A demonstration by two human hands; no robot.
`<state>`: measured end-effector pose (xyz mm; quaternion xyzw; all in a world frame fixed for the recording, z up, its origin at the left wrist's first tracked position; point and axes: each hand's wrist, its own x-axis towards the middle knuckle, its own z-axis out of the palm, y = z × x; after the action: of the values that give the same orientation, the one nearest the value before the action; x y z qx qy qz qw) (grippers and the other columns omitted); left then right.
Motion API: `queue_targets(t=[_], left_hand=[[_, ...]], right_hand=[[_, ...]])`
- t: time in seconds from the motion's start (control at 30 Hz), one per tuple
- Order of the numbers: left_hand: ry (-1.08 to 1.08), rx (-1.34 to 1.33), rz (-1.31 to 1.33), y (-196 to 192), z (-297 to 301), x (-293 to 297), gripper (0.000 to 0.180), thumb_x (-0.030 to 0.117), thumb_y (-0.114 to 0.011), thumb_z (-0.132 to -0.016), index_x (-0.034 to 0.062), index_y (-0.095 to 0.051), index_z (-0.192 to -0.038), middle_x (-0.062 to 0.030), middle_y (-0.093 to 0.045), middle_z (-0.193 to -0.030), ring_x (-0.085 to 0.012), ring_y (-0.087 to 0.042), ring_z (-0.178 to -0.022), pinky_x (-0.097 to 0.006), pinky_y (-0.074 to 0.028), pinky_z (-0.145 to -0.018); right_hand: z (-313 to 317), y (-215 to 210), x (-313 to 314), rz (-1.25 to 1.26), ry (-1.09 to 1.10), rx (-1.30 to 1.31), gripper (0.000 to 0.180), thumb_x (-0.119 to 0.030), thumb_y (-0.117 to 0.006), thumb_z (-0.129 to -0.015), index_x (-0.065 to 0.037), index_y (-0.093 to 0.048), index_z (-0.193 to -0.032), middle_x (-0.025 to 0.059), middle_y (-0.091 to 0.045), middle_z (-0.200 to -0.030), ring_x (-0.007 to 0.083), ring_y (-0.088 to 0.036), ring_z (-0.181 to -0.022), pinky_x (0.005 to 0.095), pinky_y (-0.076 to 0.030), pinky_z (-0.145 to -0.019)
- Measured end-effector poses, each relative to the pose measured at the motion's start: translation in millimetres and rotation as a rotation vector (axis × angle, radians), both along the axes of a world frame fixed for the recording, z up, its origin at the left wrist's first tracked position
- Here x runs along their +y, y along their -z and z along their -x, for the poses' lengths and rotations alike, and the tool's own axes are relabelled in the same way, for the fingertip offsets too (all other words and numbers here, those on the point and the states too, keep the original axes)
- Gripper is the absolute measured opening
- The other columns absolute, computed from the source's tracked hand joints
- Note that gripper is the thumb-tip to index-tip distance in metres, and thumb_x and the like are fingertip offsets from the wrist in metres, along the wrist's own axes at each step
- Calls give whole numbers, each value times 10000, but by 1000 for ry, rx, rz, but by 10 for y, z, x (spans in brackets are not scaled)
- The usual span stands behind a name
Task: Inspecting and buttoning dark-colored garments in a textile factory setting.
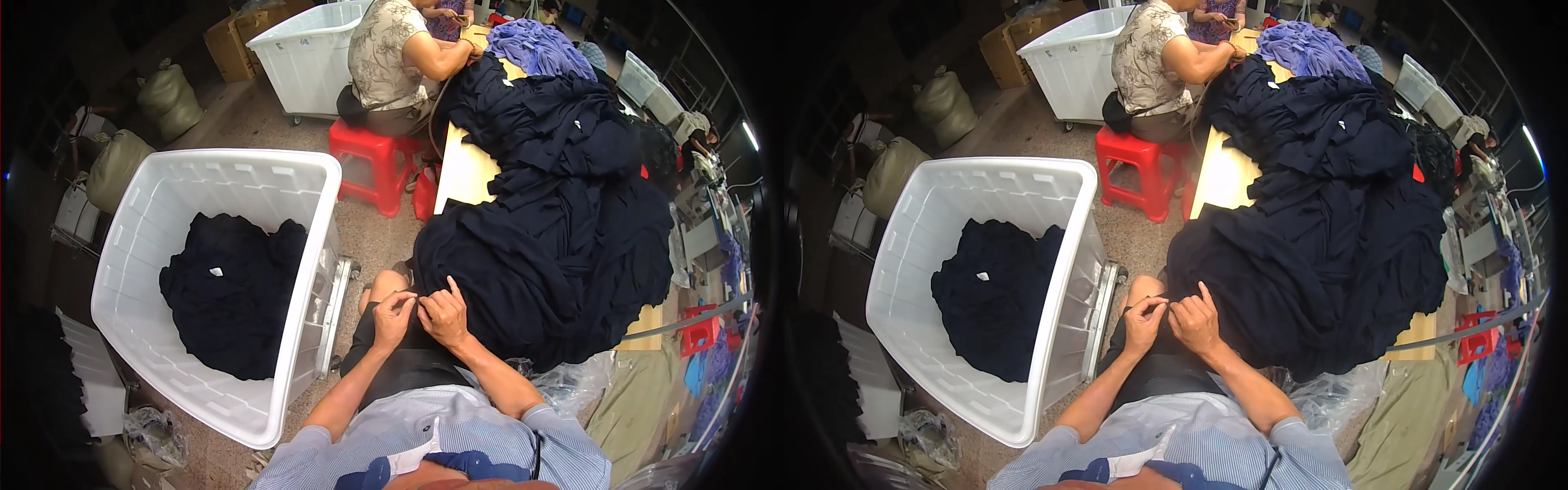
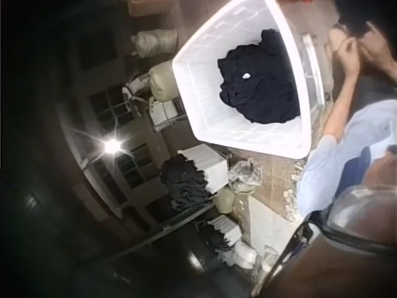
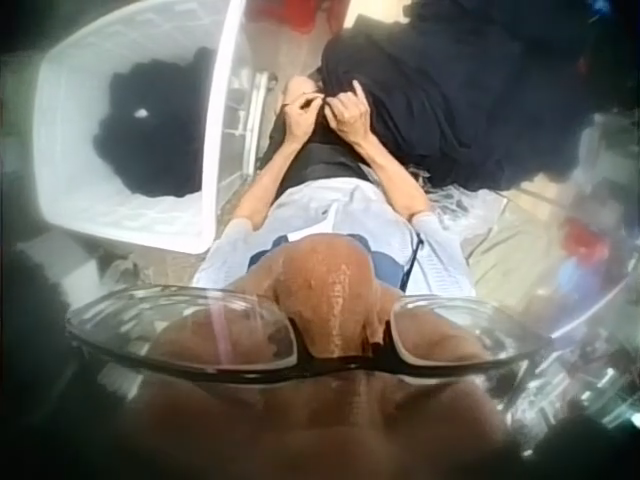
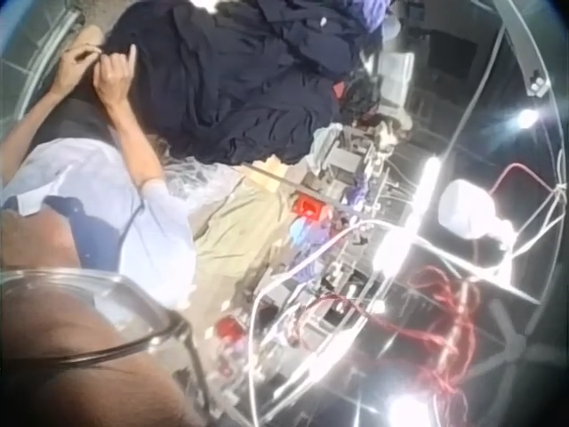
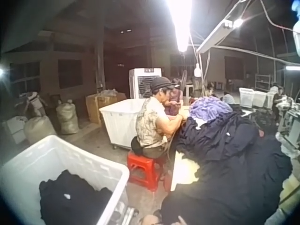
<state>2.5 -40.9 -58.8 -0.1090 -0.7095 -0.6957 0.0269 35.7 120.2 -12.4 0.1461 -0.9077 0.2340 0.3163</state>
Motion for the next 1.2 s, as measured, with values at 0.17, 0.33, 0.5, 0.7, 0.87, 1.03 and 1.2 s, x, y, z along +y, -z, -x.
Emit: queue_targets(t=[0.17,0.33,0.5,0.7,0.87,1.03,1.2], left_hand=[[-17,262,246,-95,-64,54,92,-17,-664,-1041,-22,-707,-1122,-167,-733,-1038,-325,-737,-941,-395,-589,-799],[-24,430,343,-6,-72,38,101,-32,-635,-1061,-24,-686,-1148,-209,-725,-1033,-418,-724,-984,-479,-574,-846],[83,273,297,-202,-25,-157,176,-9,-690,-1032,-10,-743,-1201,-206,-788,-1144,-380,-773,-1058,-434,-612,-936],[223,112,225,-426,-8,-224,288,19,-811,-950,-5,-754,-1231,-177,-810,-1164,-336,-794,-1111,-388,-608,-981],[-59,241,6,-687,6,-317,203,-125,-735,-895,16,-768,-1036,-121,-791,-1039,-254,-767,-1015,-352,-573,-922],[-164,493,-278,-1667,-211,-597,233,-151,-695,-1004,21,-607,-1135,-213,-755,-1196,-216,-758,-1050,-262,-561,-830],[-226,757,-256,-2058,-254,-726,224,-91,-735,-1025,28,-591,-1148,-228,-759,-1148,-270,-779,-1021,-313,-606,-884]], right_hand=[[-66,30,-4,33,6,-9,79,-92,-818,-847,-72,-767,-905,66,-606,-773,261,-652,-759,553,-520,-1163],[-85,-46,3,64,-27,17,124,-73,-810,-876,-46,-712,-947,122,-636,-845,342,-647,-800,457,-506,-763],[1,-88,-6,8,0,5,133,-88,-795,-878,-71,-686,-952,104,-628,-876,302,-628,-820,436,-485,-757],[49,-59,45,68,-38,2,163,-80,-823,-831,-71,-695,-932,98,-659,-871,307,-651,-806,437,-492,-738],[-201,-421,251,-57,-27,-197,495,-80,-838,-818,-34,-721,-1297,138,-742,-1213,344,-703,-1128,436,-543,-980],[-444,-901,365,168,-38,-129,460,132,-654,-747,22,-741,-1186,200,-753,-1102,402,-723,-1017,441,-575,-931],[-650,-1499,261,129,-16,228,531,107,-593,-780,82,-781,-1276,223,-741,-1114,364,-731,-992,415,-592,-937]])
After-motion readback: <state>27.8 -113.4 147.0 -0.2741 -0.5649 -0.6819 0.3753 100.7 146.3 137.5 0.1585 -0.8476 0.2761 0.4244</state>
